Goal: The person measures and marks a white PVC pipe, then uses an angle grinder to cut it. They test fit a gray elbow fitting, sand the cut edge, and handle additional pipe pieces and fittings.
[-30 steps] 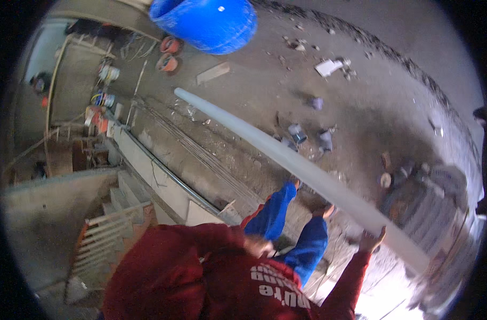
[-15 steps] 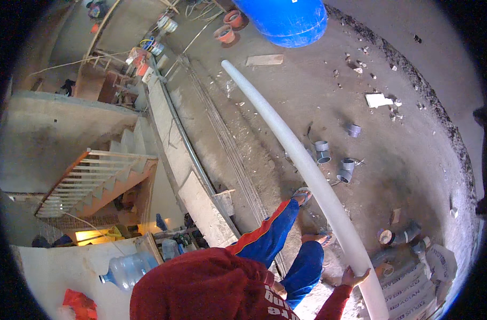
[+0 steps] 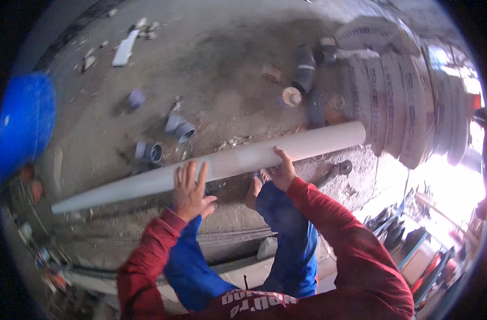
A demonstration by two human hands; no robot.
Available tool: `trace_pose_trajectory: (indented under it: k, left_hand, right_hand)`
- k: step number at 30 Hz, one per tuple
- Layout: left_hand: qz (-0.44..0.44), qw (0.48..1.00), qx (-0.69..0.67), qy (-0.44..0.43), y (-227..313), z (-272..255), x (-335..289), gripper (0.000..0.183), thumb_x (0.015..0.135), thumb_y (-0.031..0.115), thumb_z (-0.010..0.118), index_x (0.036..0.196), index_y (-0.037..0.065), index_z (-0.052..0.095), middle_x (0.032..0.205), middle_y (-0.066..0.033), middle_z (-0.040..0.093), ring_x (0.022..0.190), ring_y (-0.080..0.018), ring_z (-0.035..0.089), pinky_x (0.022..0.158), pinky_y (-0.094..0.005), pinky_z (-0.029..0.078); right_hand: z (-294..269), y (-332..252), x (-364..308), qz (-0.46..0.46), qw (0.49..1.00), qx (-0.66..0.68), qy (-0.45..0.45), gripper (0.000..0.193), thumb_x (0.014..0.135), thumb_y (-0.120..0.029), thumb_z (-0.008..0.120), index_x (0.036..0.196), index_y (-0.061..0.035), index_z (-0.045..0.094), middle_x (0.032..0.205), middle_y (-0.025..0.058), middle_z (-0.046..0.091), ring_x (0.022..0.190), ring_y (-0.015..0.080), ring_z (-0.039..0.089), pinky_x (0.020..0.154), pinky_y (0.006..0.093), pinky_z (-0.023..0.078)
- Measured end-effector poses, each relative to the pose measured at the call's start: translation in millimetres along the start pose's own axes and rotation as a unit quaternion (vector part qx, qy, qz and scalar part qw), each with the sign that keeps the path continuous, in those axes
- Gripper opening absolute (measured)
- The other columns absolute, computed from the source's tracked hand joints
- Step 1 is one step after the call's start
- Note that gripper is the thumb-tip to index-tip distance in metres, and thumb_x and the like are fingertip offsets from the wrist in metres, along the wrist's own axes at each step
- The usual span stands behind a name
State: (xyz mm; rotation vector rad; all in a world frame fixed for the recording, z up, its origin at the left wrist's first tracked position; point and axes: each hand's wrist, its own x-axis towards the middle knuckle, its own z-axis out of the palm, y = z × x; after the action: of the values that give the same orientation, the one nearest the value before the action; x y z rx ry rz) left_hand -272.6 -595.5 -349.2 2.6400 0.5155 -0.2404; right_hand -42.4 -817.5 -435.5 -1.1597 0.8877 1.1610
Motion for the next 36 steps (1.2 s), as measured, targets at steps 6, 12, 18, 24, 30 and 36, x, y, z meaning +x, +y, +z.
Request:
trace_pose_trajectory:
  k: [6, 12, 18, 24, 30, 36]
  left_hand:
    - [0.127, 0.979, -0.026, -0.159, -37, 132, 122, 0.119, 0.054, 0.043, 0.093, 0.149, 0.004, 0.033, 0.130, -0.0239, 0.056, 0.121, -0.0426, 0.052, 0.102, -0.0542, 0.035]
    - [0.141, 0.961, -0.113, -0.208, -62, 153, 164, 0.101, 0.053, 0.025, 0.091, 0.140, 0.006, 0.042, 0.119, -0.0216, 0.064, 0.109, -0.0408, 0.062, 0.094, -0.0499, 0.046]
    - [0.172, 0.956, -0.153, -0.180, -84, 127, 156, 0.101, 0.051, 0.020, 0.092, 0.138, 0.004, 0.044, 0.123, -0.0209, 0.065, 0.110, -0.0399, 0.065, 0.095, -0.0478, 0.051]
    - [0.051, 0.995, -0.004, -0.082, -129, 84, 111, 0.107, 0.053, 0.027, 0.090, 0.145, 0.005, 0.040, 0.129, -0.0240, 0.061, 0.118, -0.0429, 0.060, 0.100, -0.0483, 0.048]
    - [-0.002, 1.000, 0.017, 0.021, -129, 37, 119, 0.101, 0.051, 0.023, 0.090, 0.140, 0.009, 0.043, 0.123, -0.0202, 0.065, 0.116, -0.0387, 0.064, 0.100, -0.0435, 0.048]
    - [-0.052, 0.998, -0.006, 0.024, -116, 36, 117, 0.097, 0.051, 0.019, 0.088, 0.138, 0.011, 0.044, 0.117, -0.0202, 0.067, 0.110, -0.0403, 0.066, 0.093, -0.0462, 0.052]
  right_hand:
    - [-37, -18, 73, -0.021, 0.995, -0.082, -0.054, 0.062, 0.086, -0.045, 0.075, 0.135, -0.0182, 0.050, 0.133, 0.0007, 0.051, 0.125, 0.0190, 0.045, 0.103, 0.0374, 0.036]
    - [-100, 13, 142, -0.173, 0.943, -0.151, -0.239, 0.056, 0.091, -0.035, 0.073, 0.138, -0.0127, 0.052, 0.133, 0.0058, 0.060, 0.119, 0.0193, 0.057, 0.099, 0.0387, 0.047]
    - [-175, 50, 207, -0.356, 0.837, -0.410, -0.069, 0.026, 0.094, -0.027, 0.069, 0.101, -0.0019, 0.072, 0.085, 0.0152, 0.073, 0.069, 0.0230, 0.070, 0.066, 0.0395, 0.056]
    - [-170, 37, 254, -0.611, 0.644, -0.461, 0.016, 0.023, 0.089, -0.024, 0.066, 0.093, -0.0034, 0.073, 0.083, 0.0170, 0.072, 0.078, 0.0377, 0.071, 0.069, 0.0429, 0.055]
    - [-44, 59, 274, -0.442, 0.573, -0.686, -0.079, 0.036, 0.092, -0.041, 0.068, 0.096, -0.0053, 0.074, 0.089, 0.0159, 0.072, 0.082, 0.0344, 0.072, 0.074, 0.0448, 0.055]
    - [93, 133, 329, -0.512, 0.507, -0.647, -0.248, 0.056, 0.087, -0.032, 0.071, 0.134, -0.0108, 0.051, 0.126, 0.0235, 0.060, 0.102, 0.0433, 0.067, 0.086, 0.0523, 0.057]
